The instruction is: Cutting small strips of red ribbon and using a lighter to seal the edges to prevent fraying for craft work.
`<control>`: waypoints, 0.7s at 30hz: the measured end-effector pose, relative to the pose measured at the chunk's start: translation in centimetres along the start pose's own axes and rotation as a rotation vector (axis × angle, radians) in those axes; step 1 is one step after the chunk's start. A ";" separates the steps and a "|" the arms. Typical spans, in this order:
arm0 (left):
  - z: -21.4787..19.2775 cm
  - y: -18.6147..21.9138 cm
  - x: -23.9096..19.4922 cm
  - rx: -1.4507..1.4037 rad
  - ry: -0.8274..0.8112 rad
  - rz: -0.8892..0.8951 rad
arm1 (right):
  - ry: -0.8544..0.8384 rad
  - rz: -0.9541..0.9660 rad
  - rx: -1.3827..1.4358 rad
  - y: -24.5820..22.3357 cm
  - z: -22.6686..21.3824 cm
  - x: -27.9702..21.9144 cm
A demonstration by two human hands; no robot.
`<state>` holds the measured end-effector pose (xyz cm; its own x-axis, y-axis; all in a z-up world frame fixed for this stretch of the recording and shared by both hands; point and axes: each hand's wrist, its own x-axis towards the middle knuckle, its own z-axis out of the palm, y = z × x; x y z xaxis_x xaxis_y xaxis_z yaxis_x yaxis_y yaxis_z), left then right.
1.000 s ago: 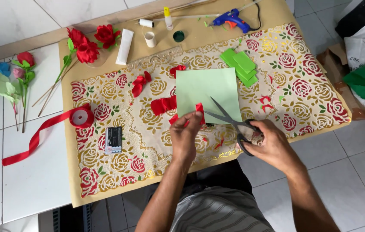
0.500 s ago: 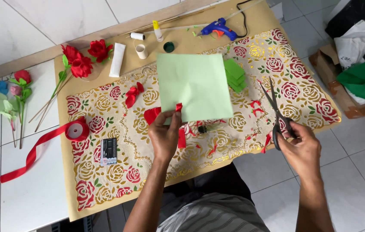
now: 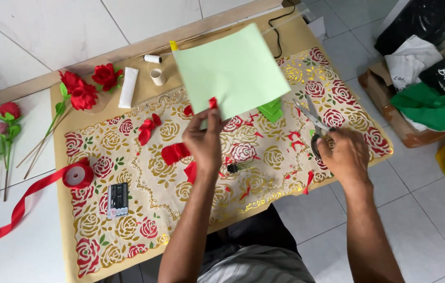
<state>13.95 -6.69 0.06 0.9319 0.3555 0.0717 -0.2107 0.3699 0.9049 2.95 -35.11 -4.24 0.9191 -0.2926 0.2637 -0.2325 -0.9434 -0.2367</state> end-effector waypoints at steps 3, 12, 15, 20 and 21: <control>-3.0 -0.3 0.8 0.033 0.078 0.075 | 0.256 -0.214 0.086 -2.5 2.3 2.6; -9.2 0.7 -1.7 0.163 0.186 0.040 | -0.309 -0.450 0.130 -10.5 5.7 13.0; -11.0 0.5 -2.0 0.267 0.191 0.039 | -0.280 -0.517 -0.117 -10.0 8.1 13.8; -11.0 -1.3 -2.7 0.359 0.142 0.016 | -0.006 -0.551 -0.094 -5.8 13.1 14.7; -10.5 -1.4 -3.0 0.374 0.125 0.001 | 0.074 -0.524 -0.024 -4.6 14.4 14.9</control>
<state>8.37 0.75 -5.82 0.8840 0.4656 0.0419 -0.0678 0.0390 0.9969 22.36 -32.86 -12.69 0.8895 0.2093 0.4062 0.2437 -0.9693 -0.0340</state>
